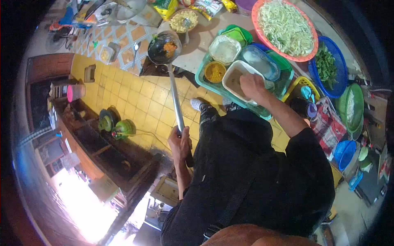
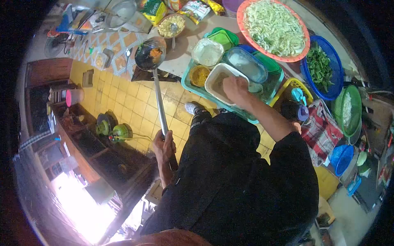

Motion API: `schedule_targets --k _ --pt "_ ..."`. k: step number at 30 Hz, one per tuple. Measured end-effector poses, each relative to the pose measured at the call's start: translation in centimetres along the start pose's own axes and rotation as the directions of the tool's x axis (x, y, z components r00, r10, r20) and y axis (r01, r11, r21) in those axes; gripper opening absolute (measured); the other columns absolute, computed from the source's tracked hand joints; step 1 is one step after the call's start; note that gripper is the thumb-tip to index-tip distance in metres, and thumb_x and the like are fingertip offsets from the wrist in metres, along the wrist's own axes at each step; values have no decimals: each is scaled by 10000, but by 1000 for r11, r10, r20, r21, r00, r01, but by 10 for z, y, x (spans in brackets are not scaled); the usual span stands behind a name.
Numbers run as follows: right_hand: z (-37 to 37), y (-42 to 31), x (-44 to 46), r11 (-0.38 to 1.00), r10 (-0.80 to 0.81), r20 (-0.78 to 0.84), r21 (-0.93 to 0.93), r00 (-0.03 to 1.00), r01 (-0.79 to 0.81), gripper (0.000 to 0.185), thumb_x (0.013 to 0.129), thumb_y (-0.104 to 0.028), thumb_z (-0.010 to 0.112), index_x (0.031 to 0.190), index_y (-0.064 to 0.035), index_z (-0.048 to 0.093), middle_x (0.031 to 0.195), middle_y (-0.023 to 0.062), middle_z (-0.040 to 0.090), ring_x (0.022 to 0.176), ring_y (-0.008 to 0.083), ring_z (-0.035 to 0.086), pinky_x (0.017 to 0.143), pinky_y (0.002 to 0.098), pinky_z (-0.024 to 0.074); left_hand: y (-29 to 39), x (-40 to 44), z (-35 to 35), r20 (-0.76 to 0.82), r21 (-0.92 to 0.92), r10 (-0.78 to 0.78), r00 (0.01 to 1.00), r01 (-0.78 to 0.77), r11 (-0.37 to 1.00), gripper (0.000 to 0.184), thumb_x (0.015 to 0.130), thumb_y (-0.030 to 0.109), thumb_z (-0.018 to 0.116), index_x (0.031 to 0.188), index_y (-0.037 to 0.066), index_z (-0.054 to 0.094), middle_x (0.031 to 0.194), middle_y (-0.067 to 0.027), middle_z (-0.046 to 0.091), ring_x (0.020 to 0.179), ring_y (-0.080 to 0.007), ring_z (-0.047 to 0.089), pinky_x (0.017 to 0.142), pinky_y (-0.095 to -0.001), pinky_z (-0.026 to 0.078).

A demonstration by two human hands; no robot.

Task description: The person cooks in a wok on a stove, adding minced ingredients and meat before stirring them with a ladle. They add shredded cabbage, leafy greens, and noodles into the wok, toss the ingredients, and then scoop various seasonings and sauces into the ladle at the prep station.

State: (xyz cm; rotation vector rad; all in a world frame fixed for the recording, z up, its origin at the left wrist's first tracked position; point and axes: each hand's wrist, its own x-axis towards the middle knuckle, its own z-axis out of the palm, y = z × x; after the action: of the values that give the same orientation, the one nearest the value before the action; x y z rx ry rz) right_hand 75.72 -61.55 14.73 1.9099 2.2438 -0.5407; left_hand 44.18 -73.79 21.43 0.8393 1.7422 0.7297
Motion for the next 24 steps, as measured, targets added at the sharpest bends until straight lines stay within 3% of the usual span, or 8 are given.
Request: schedule_targets --k 3,10,14,17,22,24 --pt "-8 1 2 996 20 73 87 997 -26 175 762 -95 553 822 -8 692 818 210 674 780 338 676 659 437 541 0 -17 8 -50 6 -62 997 63 998 188 893 185 611 824 36 518 598 2 459 387 -76 421 347 -241 323" --pt "7 9 13 993 -50 37 105 998 46 181 759 -119 554 820 0 677 857 230 665 805 354 665 712 446 534 -5 -37 7 -17 30 -52 999 52 998 218 892 223 608 844 22 537 564 9 442 392 -79 411 355 -247 312" --pt "-12 10 1 987 -6 20 160 1000 3 184 758 -132 541 806 -41 693 848 187 675 798 355 659 716 455 528 -19 -37 -5 0 89 -38 999 38 995 221 892 223 609 870 11 548 557 10 439 401 -81 418 364 -249 320" --pt "-53 4 -25 975 51 57 212 997 -62 169 754 -141 541 781 -91 700 842 147 676 798 332 654 722 450 523 -20 -45 -15 -8 146 -43 999 43 988 295 874 261 628 937 -24 588 596 -37 532 486 -106 503 444 -280 378" --pt "-52 13 -47 932 27 -137 362 990 24 153 751 -171 573 786 -95 701 809 152 664 784 335 644 716 433 522 -23 -55 -31 76 323 -45 996 18 946 315 868 285 639 990 -3 609 626 -66 556 508 -135 526 477 -302 400" --pt "-56 11 -51 943 32 -93 333 995 1 158 751 -167 573 801 -98 707 816 153 664 785 337 643 722 430 522 -27 -60 -33 69 364 -11 998 -15 931 314 865 290 644 984 1 611 631 -78 563 524 -149 536 493 -313 410"
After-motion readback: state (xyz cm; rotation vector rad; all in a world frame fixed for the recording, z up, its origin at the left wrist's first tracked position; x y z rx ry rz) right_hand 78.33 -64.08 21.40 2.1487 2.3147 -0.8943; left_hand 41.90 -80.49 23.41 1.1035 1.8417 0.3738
